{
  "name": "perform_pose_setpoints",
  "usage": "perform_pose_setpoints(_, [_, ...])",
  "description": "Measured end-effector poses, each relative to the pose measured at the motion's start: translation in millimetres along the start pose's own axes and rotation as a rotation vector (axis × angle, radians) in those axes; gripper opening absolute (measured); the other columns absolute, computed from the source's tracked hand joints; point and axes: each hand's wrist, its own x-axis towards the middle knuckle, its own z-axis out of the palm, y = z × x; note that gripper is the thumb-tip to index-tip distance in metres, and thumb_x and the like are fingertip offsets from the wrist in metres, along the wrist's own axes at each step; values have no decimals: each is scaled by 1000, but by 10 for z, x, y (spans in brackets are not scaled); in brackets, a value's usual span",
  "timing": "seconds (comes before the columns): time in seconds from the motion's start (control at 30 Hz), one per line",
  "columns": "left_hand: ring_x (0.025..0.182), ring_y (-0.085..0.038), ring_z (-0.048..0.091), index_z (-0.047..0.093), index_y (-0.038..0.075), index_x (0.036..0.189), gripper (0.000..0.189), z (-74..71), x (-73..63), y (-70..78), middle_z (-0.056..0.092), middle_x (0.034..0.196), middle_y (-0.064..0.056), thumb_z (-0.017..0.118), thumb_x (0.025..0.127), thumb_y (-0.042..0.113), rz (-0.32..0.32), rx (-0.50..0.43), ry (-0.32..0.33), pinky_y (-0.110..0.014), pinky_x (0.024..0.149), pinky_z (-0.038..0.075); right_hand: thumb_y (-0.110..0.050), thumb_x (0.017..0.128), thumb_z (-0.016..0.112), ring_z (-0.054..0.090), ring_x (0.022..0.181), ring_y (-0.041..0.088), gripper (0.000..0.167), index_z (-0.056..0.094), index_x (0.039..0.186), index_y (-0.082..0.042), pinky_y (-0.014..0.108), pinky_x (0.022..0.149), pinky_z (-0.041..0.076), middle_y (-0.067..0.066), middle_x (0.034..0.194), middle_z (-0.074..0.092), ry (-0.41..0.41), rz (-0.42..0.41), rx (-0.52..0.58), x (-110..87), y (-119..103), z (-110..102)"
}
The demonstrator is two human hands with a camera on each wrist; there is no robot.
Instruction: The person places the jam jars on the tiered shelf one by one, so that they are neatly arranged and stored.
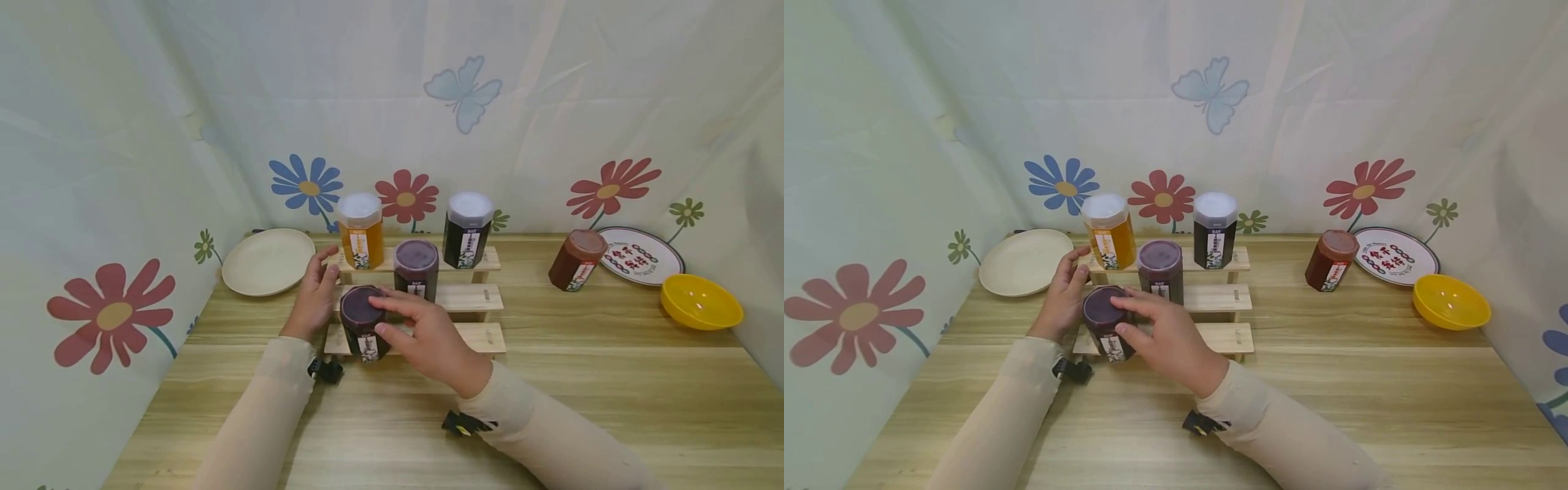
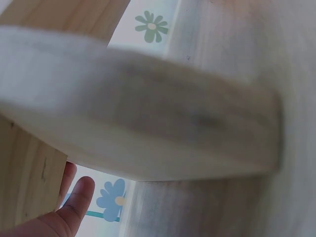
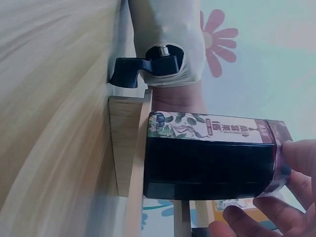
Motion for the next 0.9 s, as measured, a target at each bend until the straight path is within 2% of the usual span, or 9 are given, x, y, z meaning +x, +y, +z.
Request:
perform_pose_setpoints(0.23, [144, -39, 43, 39, 17, 159, 46, 5, -9, 1, 37, 166, -7, 42, 115, 31, 8, 13, 8, -58, 120, 32, -17, 100, 75, 43, 151, 22, 48, 64, 147, -25, 53, 109, 49, 2, 161, 50, -13, -19, -24, 13, 36, 13])
perform_pose_setpoints(0.33, [145, -40, 43, 39, 18, 158, 46, 5, -11, 3, 37, 166, -7, 42, 115, 32, 9, 20, 9, -59, 120, 32, -16, 101, 74, 43, 151, 21, 49, 63, 148, -25, 50, 109, 50, 1, 162, 49, -6, -27, -45, 13, 38, 20])
perform_pose_setpoints(0.53, [145, -40, 43, 39, 18, 159, 46, 5, -9, -9, 37, 166, -8, 42, 115, 32, 9, 17, 9, -59, 120, 33, -18, 100, 76, 46, 149, 19, 49, 65, 146, -25, 43, 107, 52, 3, 159, 53, 32, -49, -90, 5, 28, 42])
perform_pose_setpoints(0.9, [145, -39, 43, 39, 18, 159, 45, 13, -16, -1, 37, 166, -7, 42, 115, 32, 0, 10, 11, -59, 121, 32, -19, 96, 80, 52, 145, 19, 48, 68, 142, -24, 42, 107, 52, 3, 153, 59, 108, -100, -136, 4, 66, 106])
